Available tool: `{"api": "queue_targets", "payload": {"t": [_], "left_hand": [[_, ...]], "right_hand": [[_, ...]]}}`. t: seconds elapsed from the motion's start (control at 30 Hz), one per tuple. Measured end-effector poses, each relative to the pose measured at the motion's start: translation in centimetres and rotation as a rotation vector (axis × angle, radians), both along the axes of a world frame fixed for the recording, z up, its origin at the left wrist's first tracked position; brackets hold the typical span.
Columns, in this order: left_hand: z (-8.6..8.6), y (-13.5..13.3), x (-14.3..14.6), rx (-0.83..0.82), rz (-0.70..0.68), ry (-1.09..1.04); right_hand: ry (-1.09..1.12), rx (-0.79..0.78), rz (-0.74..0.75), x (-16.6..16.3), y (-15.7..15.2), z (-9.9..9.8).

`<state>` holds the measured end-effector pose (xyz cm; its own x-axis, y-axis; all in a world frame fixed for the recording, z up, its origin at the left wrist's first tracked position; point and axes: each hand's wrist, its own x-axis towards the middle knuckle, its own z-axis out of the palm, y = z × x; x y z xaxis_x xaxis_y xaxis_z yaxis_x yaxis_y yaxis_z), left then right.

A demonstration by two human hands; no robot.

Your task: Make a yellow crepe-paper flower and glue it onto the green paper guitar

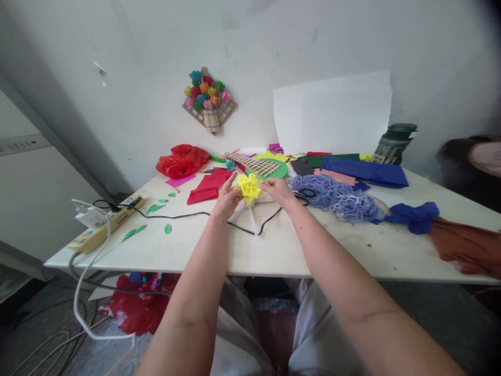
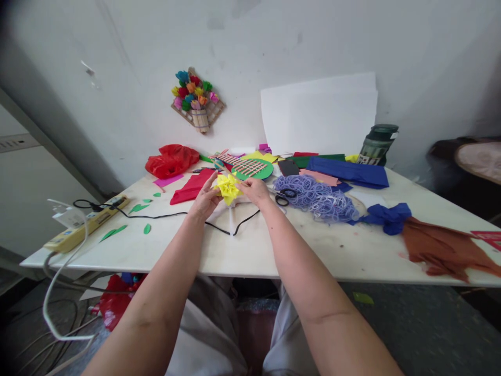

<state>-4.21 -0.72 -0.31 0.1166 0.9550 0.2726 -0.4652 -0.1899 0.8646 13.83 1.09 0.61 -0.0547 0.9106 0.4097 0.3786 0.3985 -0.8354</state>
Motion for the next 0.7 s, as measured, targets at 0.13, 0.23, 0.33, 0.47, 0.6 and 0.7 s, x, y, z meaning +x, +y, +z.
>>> {"api": "queue_targets", "payload": {"t": [0.13, 0.23, 0.33, 0.47, 0.6, 0.7], "left_hand": [[0.07, -0.23, 0.29, -0.004, -0.015, 0.012], [-0.11, -0.10, 0.40, -0.002, -0.019, 0.011], [-0.24, 0.07, 0.45, -0.013, -0.021, 0.023], [0.05, -0.06, 0.32, -0.035, -0.069, 0.017], [0.42, -0.31, 0.07, -0.077, -0.098, 0.028], [0.27, -0.18, -0.03, -0.092, -0.070, 0.077]], "right_hand": [[0.036, -0.017, -0.090, -0.07, 0.07, 0.13], [0.097, -0.033, -0.097, -0.07, 0.29, 0.06], [0.115, -0.069, -0.042, -0.04, 0.35, 0.02], [0.130, -0.049, -0.027, 0.13, 0.06, 0.40], [0.087, -0.001, 0.019, 0.35, -0.35, 0.80], [0.043, 0.019, 0.087, 0.37, -0.42, 0.69]]}}
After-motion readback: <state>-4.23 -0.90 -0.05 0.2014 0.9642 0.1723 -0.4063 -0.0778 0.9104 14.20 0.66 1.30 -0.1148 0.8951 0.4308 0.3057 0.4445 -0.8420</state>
